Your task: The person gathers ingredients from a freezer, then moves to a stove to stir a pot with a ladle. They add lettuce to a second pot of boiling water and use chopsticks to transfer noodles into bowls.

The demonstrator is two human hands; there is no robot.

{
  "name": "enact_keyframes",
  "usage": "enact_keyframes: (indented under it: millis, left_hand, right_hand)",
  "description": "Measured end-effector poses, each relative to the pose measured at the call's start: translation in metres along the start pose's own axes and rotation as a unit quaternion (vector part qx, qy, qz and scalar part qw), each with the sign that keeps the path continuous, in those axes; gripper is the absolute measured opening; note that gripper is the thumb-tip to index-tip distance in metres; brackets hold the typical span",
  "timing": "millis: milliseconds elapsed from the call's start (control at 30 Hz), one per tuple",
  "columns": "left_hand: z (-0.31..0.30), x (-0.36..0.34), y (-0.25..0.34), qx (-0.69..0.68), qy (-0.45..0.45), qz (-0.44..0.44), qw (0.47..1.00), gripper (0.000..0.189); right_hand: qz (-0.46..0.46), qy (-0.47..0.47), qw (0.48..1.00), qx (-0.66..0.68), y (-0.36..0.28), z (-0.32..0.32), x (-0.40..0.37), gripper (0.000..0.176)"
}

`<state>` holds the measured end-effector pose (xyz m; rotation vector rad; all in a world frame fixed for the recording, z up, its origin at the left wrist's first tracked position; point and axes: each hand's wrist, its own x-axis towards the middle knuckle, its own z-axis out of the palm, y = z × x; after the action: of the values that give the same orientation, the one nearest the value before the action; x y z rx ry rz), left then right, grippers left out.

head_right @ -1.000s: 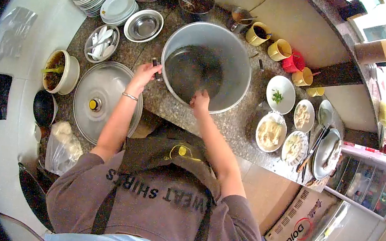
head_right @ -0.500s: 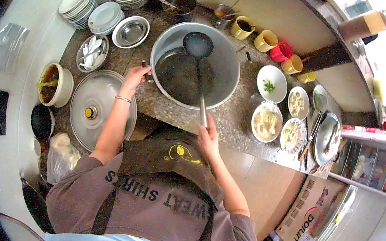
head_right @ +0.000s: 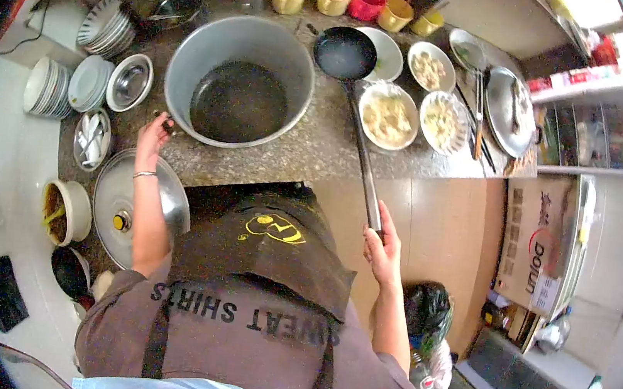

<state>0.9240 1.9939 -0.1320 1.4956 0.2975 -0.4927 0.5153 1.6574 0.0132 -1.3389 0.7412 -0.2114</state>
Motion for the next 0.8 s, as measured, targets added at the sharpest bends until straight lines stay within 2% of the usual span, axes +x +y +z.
enact_keyframes:
  millis: [133,200,400,800]
  left_hand:
    - [0.005,-0.005,0.009,0.022,0.005,-0.006,1.000,0.031]
    - [0.016,-0.015,0.014,-0.009,0.028,0.005,1.000,0.025]
    - [0.010,-0.006,0.010,0.009,0.031,-0.015,0.999,0.026]
    - [0.020,-0.015,0.018,0.016,0.044,-0.018,0.999,0.023]
  right_hand:
    - [0.010,0.089,0.996,-0.029,0.005,-0.027,-0.027,0.057]
    - [0.002,0.113,0.993,-0.029,0.010,-0.037,-0.037,0.057]
    - [-0.010,0.188,0.980,-0.068,0.023,-0.058,-0.060,0.057]
    - [-0.023,0.241,0.959,-0.145,0.045,-0.078,-0.073,0.056]
